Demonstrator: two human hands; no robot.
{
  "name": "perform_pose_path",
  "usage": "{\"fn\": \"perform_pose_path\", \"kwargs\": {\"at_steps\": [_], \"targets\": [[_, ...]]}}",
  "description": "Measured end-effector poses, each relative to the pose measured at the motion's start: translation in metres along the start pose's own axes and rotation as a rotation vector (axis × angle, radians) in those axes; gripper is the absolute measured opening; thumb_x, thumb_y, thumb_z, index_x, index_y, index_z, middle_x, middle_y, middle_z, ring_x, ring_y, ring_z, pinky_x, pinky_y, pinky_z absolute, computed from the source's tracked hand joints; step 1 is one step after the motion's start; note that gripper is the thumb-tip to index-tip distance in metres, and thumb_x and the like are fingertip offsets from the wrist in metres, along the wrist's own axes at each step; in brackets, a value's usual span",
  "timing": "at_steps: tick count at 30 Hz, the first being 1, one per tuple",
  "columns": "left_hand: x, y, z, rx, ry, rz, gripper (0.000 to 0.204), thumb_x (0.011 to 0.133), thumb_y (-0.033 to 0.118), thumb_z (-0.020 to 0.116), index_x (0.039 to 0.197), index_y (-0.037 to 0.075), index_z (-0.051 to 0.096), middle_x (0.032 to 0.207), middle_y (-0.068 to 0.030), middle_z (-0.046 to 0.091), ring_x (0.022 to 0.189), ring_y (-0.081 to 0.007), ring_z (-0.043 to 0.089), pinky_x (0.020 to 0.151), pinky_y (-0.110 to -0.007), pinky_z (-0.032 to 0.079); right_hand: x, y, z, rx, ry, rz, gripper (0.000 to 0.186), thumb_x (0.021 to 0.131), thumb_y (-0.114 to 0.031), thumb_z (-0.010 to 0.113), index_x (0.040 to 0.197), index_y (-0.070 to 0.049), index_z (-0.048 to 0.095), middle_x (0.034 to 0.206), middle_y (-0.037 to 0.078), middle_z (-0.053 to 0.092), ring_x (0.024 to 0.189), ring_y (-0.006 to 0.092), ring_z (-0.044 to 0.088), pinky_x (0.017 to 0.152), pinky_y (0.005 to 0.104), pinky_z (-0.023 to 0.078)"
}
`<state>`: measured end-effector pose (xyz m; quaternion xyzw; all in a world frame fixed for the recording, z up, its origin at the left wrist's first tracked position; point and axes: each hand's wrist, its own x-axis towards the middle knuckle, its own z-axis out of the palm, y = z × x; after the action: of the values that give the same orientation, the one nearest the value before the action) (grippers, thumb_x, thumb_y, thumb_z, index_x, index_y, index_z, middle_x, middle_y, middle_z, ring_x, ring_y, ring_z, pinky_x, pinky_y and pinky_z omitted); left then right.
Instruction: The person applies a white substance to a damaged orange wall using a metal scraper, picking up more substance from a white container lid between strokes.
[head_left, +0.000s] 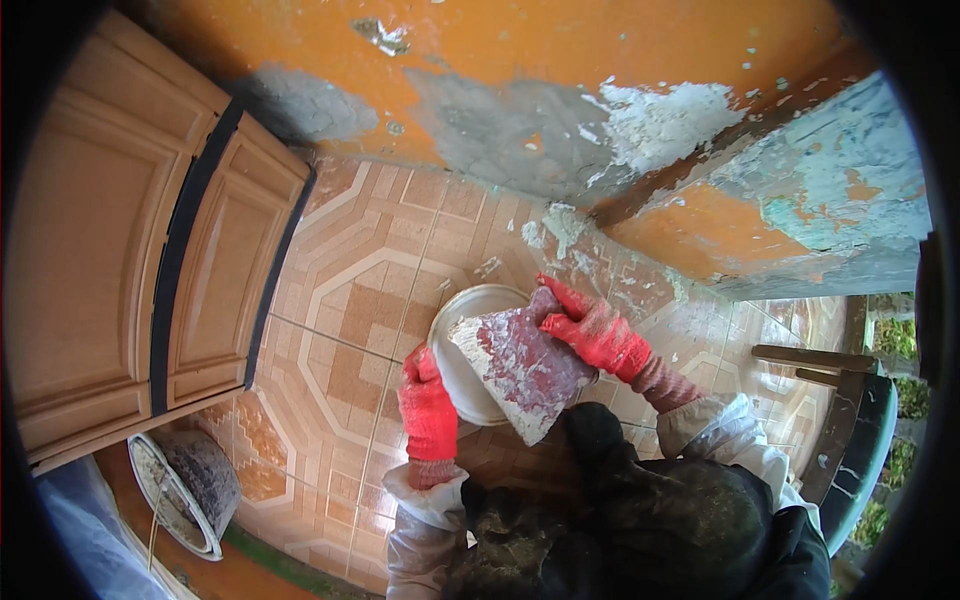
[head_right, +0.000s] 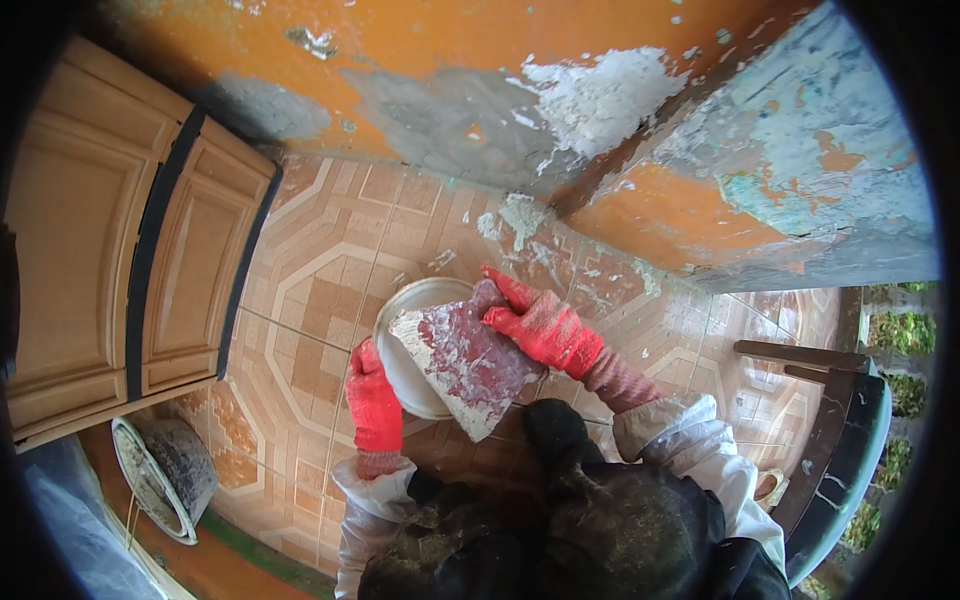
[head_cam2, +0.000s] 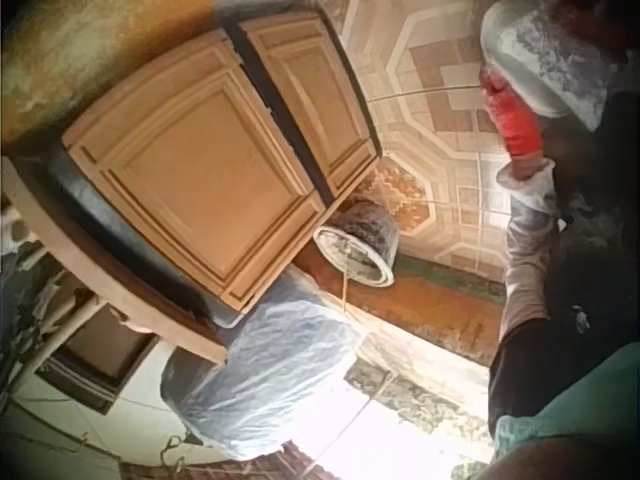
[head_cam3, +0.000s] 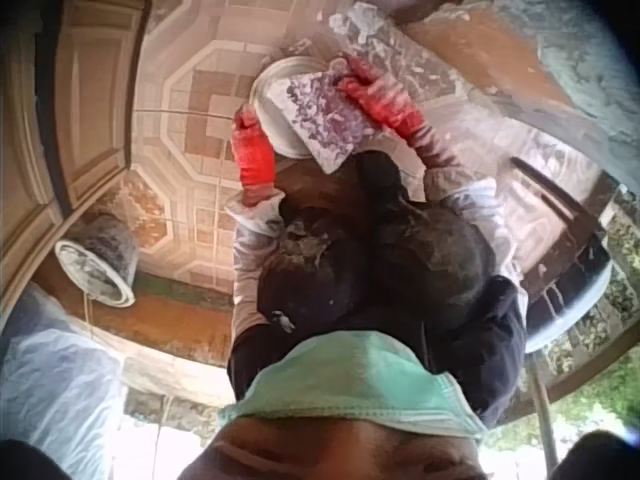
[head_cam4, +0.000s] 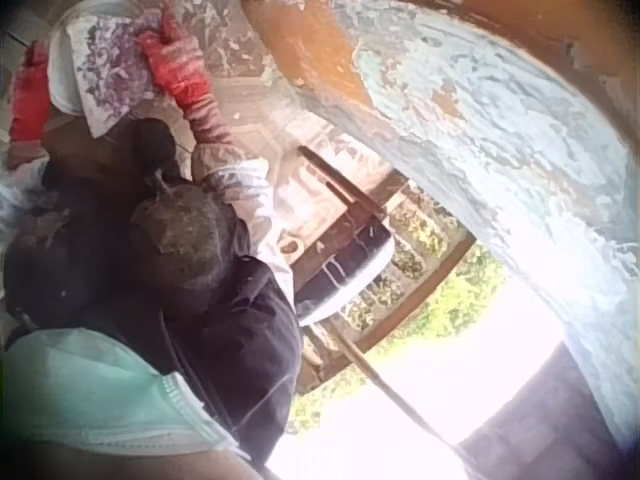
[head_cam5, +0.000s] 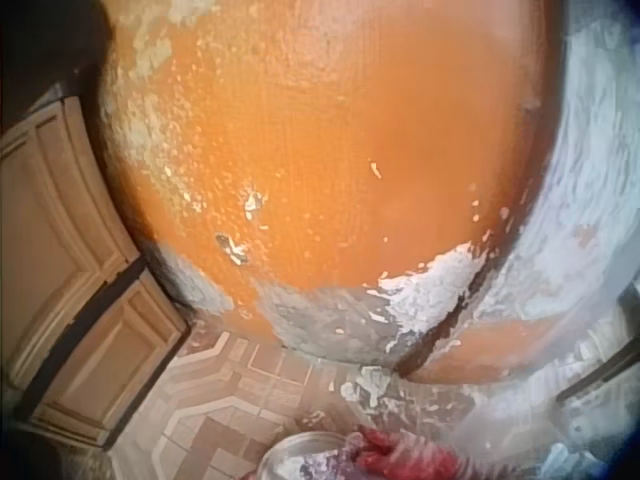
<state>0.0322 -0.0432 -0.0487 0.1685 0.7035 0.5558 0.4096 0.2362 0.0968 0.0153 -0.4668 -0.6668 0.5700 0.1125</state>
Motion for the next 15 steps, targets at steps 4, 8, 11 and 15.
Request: {"fn": "perform_pose_path", "kwargs": {"at_steps": [4, 8, 11, 15], "targets": [[0.005, -0.009, 0.003, -0.145, 0.097, -0.107, 0.044, 0.092, 0.043, 0.049, 0.109, 0.003, 0.057, 0.096, -0.0080, 0.065, 0.087, -0.0172, 0.062, 0.074, -0.030, 0.050, -0.018, 0.024, -0.010, 0.034, 0.071, -0.155, 0.052, 0.088, -0.013, 0.055, 0.137, -0.013, 0.039, 0.126, 0.015, 0.054, 0.108, 0.0217, 0.056, 0.092, 0.0326, 0.042], [0.006, 0.015, 0.016, -0.335, 0.105, -0.176, 0.046, 0.093, 0.044, 0.047, 0.110, 0.001, 0.056, 0.098, -0.0099, 0.065, 0.085, -0.0188, 0.063, 0.075, -0.031, 0.052, -0.037, 0.007, -0.043, -0.081, -0.154, -0.246, 0.053, 0.084, 0.001, 0.049, 0.136, -0.012, 0.042, 0.127, 0.014, 0.054, 0.108, 0.0257, 0.057, 0.090, 0.0326, 0.044], [0.007, 0.032, 0.025, -0.422, 0.009, -0.165, 0.046, 0.094, 0.043, 0.046, 0.111, 0.001, 0.056, 0.099, -0.0105, 0.065, 0.085, -0.0197, 0.063, 0.075, -0.031, 0.052, -0.051, -0.008, -0.049, -0.278, -0.023, -0.332, 0.052, 0.079, 0.003, 0.051, 0.129, -0.015, 0.050, 0.113, 0.013, 0.060, 0.098, 0.0289, 0.061, 0.082, 0.0340, 0.048], [0.002, 0.055, 0.040, -0.482, -0.052, -0.149, 0.046, 0.094, 0.042, 0.045, 0.112, 0.001, 0.055, 0.100, -0.0104, 0.065, 0.085, -0.0193, 0.064, 0.074, -0.031, 0.052, -0.068, -0.024, -0.055, -0.897, 0.260, -0.427, 0.051, 0.069, -0.003, 0.061, 0.116, -0.022, 0.060, 0.104, 0.007, 0.060, 0.091, 0.0273, 0.059, 0.073, 0.0379, 0.048]]}}
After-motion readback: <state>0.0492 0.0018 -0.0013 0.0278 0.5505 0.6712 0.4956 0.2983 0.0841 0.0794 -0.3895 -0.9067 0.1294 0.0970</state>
